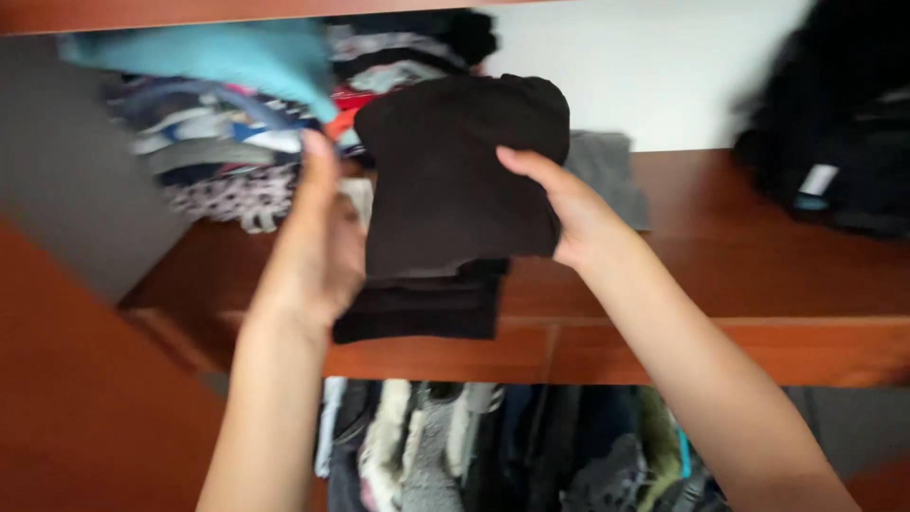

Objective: The person folds various garments on a bed and places them into a wardrobe shelf and drawer. Items including shirts, pants, and small cloths are handled one at a time, folded, and stacked or placed into storage compartments.

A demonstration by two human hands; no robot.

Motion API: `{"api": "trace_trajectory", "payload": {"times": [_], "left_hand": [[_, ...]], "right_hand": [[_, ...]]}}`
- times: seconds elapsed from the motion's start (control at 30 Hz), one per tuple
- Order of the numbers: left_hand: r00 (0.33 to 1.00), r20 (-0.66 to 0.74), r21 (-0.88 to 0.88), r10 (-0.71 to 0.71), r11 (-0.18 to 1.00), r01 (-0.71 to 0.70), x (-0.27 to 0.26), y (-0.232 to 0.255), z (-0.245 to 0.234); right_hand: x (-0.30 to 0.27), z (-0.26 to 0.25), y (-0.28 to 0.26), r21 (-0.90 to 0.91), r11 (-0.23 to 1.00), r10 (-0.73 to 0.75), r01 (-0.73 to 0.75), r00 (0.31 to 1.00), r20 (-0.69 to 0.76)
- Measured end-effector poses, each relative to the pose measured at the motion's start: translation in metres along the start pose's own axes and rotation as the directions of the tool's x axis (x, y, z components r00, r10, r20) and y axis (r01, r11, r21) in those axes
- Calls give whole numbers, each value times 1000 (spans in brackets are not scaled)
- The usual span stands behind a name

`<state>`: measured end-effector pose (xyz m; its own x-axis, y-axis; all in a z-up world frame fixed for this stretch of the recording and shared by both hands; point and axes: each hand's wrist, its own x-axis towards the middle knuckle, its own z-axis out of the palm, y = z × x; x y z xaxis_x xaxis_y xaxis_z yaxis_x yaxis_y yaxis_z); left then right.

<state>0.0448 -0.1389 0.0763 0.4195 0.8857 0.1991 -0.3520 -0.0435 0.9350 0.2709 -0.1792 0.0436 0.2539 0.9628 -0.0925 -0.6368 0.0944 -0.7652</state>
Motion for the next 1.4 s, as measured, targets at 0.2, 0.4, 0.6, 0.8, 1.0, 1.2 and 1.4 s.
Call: {"api": "trace_trajectory", "payload": {"times": [0.2, 0.4, 0.6, 0.8, 1.0, 1.2, 1.4], "left_hand": [[849, 227, 41, -476, 876, 480, -10, -17, 124], [963, 249, 401, -100, 916, -9, 59, -112, 206], [876, 307, 688, 372, 549, -475, 92, -131, 278], [818, 544, 375, -188, 926, -37, 109, -170, 358], [679, 734, -119, -36, 977, 179, 81, -179, 366], [657, 754, -147, -8, 972, 182, 97, -215, 391], [841, 533, -222, 90, 974, 37, 196, -192, 508]], "right_hand": [[-63, -61, -54, -172, 984, -73, 33, 970, -231], [-84, -164, -122, -282, 926, -335, 251, 889, -311], [-102, -222, -188, -296, 912, -378, 284, 862, -338], [-104, -280, -227, -318, 896, -417, 311, 835, -358], [-97, -329, -230, -426, 856, -466, 293, 794, -390], [-90, -359, -238, -389, 862, -489, 324, 734, -472], [-64, -323, -361, -673, 735, -592, 82, 562, -578]]}}
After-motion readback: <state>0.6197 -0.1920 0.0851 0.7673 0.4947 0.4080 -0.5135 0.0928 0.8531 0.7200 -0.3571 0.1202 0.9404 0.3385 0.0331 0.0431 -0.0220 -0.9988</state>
